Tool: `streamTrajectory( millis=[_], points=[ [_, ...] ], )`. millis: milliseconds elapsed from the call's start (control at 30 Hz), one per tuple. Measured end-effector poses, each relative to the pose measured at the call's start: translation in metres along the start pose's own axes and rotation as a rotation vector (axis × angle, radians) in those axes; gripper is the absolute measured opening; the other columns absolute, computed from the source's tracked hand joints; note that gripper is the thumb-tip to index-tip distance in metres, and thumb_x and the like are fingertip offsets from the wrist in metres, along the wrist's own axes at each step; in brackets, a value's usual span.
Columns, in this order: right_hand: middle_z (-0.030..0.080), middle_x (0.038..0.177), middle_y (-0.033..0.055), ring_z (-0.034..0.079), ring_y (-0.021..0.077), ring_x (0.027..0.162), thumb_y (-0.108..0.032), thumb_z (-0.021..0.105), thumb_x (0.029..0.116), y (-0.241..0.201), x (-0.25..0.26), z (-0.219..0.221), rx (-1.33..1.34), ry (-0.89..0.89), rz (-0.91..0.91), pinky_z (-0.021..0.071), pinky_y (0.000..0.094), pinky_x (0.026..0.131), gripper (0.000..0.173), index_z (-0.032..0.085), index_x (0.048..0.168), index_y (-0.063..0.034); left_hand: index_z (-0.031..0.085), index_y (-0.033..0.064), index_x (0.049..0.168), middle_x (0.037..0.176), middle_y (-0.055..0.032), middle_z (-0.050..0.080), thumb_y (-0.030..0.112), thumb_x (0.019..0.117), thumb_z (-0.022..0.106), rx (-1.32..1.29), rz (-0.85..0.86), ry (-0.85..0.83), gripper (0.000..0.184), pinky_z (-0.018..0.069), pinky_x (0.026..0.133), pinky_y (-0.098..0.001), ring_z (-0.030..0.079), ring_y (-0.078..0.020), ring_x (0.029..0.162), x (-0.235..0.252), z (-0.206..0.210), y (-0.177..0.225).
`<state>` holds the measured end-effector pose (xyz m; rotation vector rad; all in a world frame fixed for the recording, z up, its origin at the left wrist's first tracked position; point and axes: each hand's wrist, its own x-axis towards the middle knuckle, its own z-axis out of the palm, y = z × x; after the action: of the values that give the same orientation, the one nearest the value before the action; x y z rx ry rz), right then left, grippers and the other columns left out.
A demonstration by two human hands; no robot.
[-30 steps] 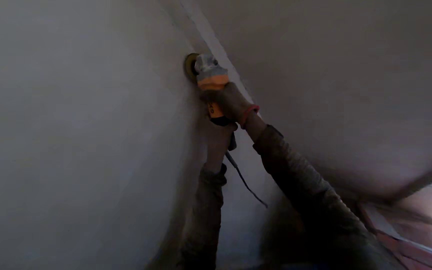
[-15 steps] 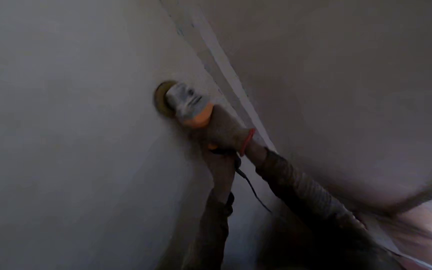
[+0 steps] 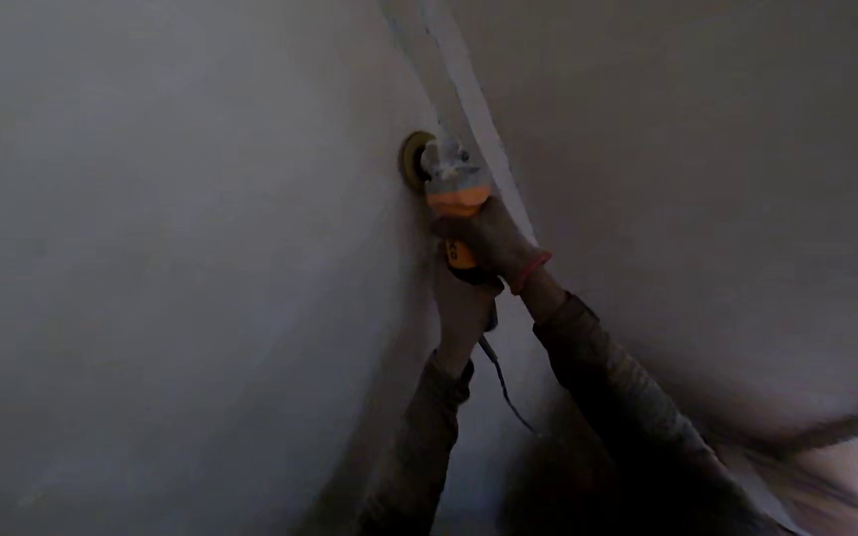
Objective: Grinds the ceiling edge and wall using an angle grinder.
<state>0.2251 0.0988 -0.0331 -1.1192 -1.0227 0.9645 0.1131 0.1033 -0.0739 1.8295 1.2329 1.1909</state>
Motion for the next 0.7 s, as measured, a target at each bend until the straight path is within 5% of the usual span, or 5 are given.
streamTrajectory(
  millis=[133,400,500,700],
  points=[
    [0.071,0.085,0.0057,0.070,0.0167,0.074,-0.033,0.088,0.0781,-0.002,-0.008,0.008,-0.161,-0.073,-0.084,0.0606,0.0378,0.065,0.043,0.067,0.107,-0.0097,0.045,-0.0037,0.138,0.109,-0.0130,0.065,0.005,0.0627,0.086,-0.090,0.064,0.048,0.086,0.0585,0.083,-0.0286,0.067,-0.0131,0.095,-0.022,0.003,-0.018],
    [0.072,0.087,0.0072,0.071,0.0191,0.077,-0.033,0.087,0.0782,0.040,-0.047,0.025,-0.037,-0.035,0.100,0.0614,0.0399,0.071,0.045,0.066,0.108,-0.0074,0.046,-0.0032,0.139,0.110,-0.0141,0.066,0.009,0.0627,0.088,0.033,-0.063,-0.060,0.088,0.0586,0.084,-0.0321,0.067,-0.0159,0.097,-0.066,-0.019,-0.049],
    [0.070,0.086,0.0088,0.069,0.0200,0.073,-0.038,0.086,0.0806,0.023,-0.043,0.029,-0.043,-0.023,0.056,0.0593,0.0406,0.064,0.048,0.066,0.111,-0.0067,0.048,-0.0036,0.136,0.108,-0.0146,0.066,0.007,0.0667,0.086,0.051,-0.018,-0.042,0.080,0.0585,0.083,-0.0327,0.066,-0.0168,0.095,-0.053,-0.029,-0.024],
    [0.071,0.092,0.0097,0.071,0.0206,0.079,-0.041,0.083,0.0822,-0.025,0.006,0.026,0.018,0.042,-0.032,0.0614,0.0425,0.072,0.052,0.065,0.113,-0.0040,0.050,0.0046,0.134,0.099,-0.0159,0.067,0.016,0.0737,0.090,0.217,0.019,-0.041,0.074,0.0597,0.066,-0.0451,0.068,-0.0256,0.082,-0.007,-0.041,0.022]
  ],
)
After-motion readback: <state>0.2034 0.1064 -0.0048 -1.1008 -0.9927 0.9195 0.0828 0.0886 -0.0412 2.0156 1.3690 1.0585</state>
